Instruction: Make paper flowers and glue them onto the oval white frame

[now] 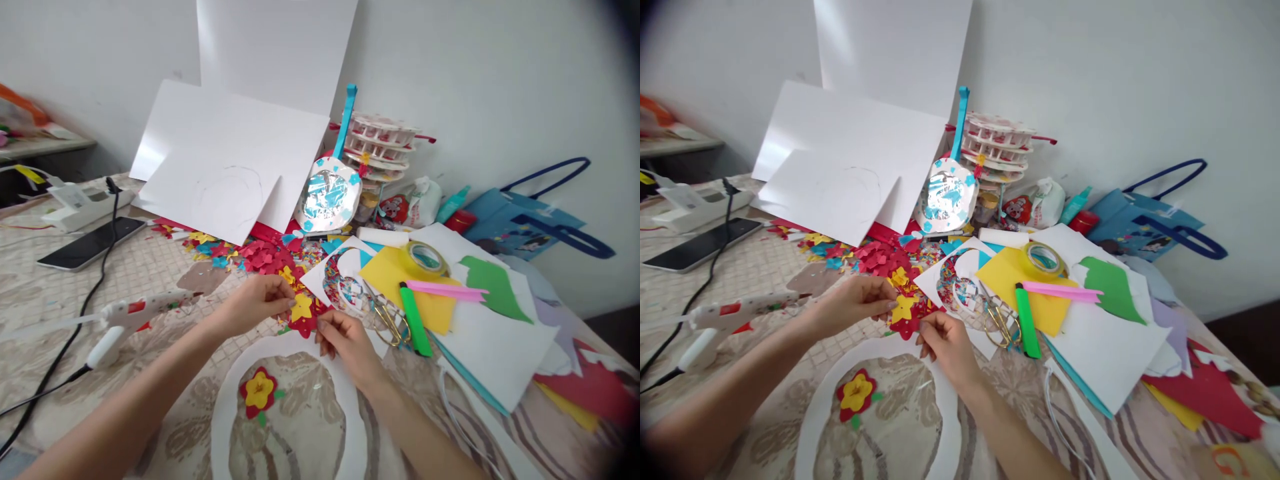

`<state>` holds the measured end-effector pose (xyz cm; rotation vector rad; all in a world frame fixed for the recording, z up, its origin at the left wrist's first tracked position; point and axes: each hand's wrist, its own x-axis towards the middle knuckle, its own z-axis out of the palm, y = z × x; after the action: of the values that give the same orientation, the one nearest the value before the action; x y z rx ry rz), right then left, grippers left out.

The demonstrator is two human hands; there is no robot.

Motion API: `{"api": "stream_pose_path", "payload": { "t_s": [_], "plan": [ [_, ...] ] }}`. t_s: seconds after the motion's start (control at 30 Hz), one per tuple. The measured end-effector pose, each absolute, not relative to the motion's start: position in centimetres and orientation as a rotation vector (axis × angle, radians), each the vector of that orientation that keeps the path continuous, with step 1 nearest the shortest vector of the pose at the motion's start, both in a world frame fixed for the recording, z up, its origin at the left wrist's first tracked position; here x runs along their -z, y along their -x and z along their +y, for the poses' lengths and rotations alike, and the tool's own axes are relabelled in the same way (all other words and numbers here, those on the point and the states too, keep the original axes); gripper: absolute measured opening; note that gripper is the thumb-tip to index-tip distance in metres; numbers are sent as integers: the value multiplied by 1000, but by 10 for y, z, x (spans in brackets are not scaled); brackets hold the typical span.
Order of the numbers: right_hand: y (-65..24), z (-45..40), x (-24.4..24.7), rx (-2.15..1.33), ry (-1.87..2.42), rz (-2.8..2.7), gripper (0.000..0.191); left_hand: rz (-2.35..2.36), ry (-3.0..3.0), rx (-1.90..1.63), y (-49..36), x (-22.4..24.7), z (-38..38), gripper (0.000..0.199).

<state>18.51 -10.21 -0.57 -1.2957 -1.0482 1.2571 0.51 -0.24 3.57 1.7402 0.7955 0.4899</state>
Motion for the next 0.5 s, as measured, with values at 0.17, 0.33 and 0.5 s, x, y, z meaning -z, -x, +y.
{"api": "stream_pose_path", "payload": {
  "t_s": [0.17, 0.33, 0.5],
  "plan": [
    [-186, -102, 5, -1236, 1317, -1059, 22, 865, -1839, -530, -3, -35, -3, 17],
    [-186, -102, 7, -1225, 1325, -1093, 22, 813, -1767, -469, -6, -34, -7, 17],
    [-186, -103, 9, -1232, 1333, -1116, 21, 831, -1705, -413, -9, -24, -8, 19]
  ]
}}
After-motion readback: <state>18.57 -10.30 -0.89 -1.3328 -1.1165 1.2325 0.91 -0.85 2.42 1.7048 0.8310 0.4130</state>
